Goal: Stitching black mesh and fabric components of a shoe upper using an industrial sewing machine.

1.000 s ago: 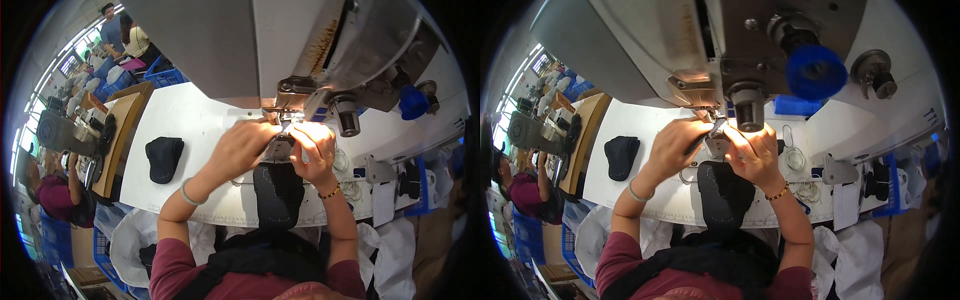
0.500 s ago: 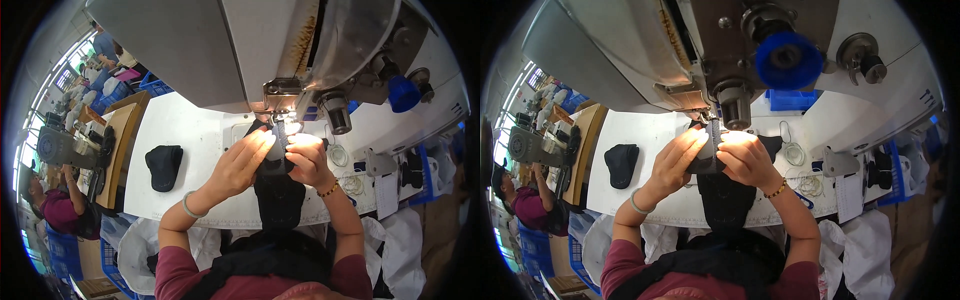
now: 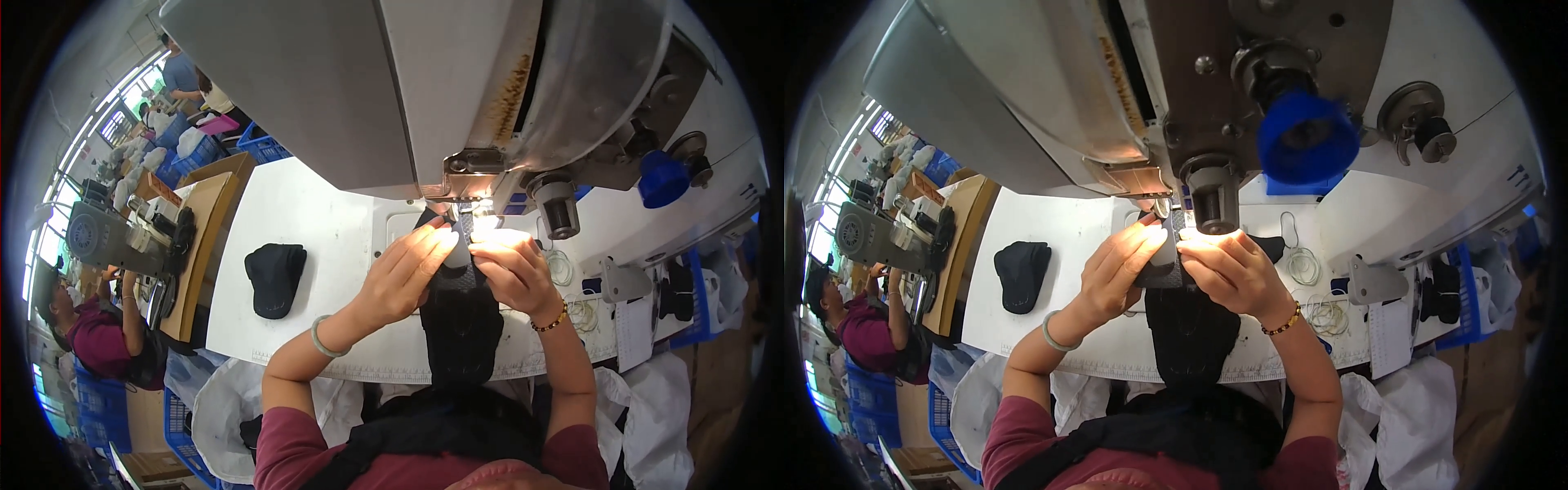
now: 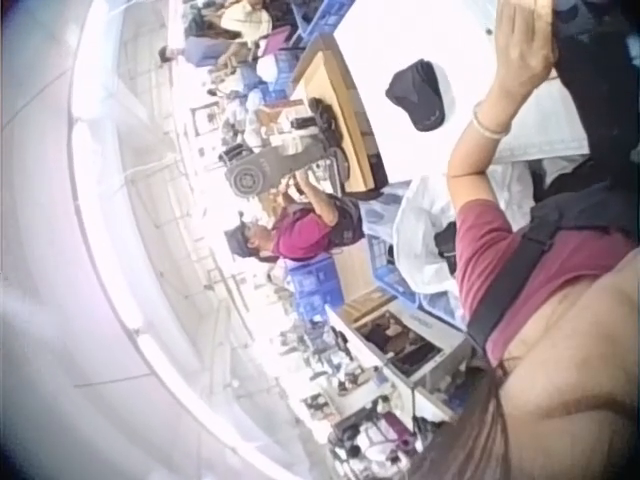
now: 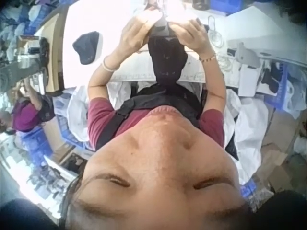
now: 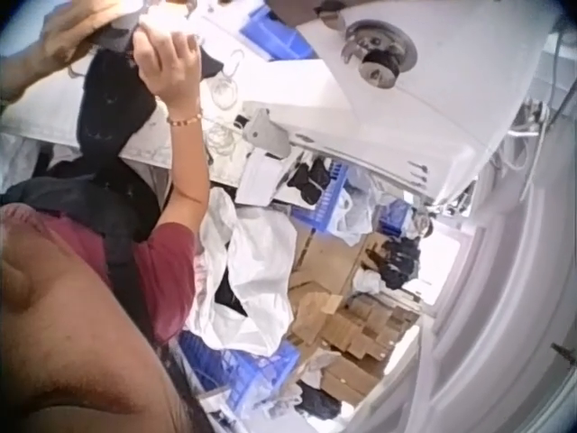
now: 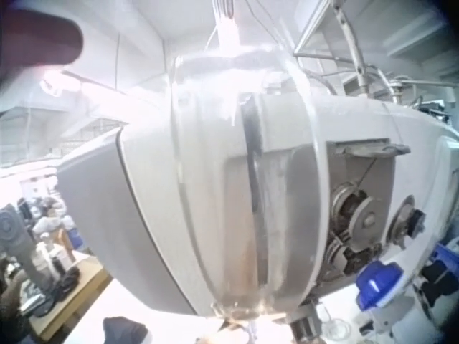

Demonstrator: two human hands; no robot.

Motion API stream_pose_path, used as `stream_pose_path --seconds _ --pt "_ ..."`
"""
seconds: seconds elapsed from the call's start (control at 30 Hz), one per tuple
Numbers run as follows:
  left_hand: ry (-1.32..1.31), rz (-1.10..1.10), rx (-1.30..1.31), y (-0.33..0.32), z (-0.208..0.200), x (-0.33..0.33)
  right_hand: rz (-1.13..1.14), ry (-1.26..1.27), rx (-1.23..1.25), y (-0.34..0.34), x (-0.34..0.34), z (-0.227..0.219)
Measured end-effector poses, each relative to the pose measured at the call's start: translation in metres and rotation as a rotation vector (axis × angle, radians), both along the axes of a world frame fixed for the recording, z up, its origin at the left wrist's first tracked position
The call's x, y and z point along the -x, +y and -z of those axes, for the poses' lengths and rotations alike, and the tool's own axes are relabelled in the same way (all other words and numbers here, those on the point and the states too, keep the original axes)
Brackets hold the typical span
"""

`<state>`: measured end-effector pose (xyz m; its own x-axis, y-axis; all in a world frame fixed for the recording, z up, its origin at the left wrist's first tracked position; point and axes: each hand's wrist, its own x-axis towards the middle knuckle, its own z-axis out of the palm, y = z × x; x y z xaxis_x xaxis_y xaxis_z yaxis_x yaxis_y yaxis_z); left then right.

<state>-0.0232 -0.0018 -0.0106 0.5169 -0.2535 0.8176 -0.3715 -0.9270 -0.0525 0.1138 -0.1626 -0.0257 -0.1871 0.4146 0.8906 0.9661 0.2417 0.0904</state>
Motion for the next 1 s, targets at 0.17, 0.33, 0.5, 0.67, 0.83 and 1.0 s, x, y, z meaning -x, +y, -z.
stream_pose_path --seconds 0.17,0.33,0.5,0.67,0.83,1.0 --pt "0.006 -0.002 0.026 0.002 0.002 -0.004 0.056 0.005 0.017 -0.001 -0.001 -0.004" --pt "0.005 -0.015 0.018 0.009 0.004 -0.01 0.068 0.08 0.125 -0.001 -0.001 -0.004" --pt "-0.073 0.045 0.076 0.019 0.01 -0.022 0.129 0.111 0.16 0.001 0.001 -0.007" --pt "-0.075 0.062 0.171 0.03 0.019 -0.03 0.227 0.112 0.191 0.005 0.007 -0.009" --pt "-0.08 0.011 0.172 0.029 0.022 -0.03 0.294 0.129 0.103 0.009 0.012 -0.005" --pt "0.223 0.149 0.447 0.047 0.005 -0.018 0.335 0.11 0.042 0.011 0.018 -0.003"
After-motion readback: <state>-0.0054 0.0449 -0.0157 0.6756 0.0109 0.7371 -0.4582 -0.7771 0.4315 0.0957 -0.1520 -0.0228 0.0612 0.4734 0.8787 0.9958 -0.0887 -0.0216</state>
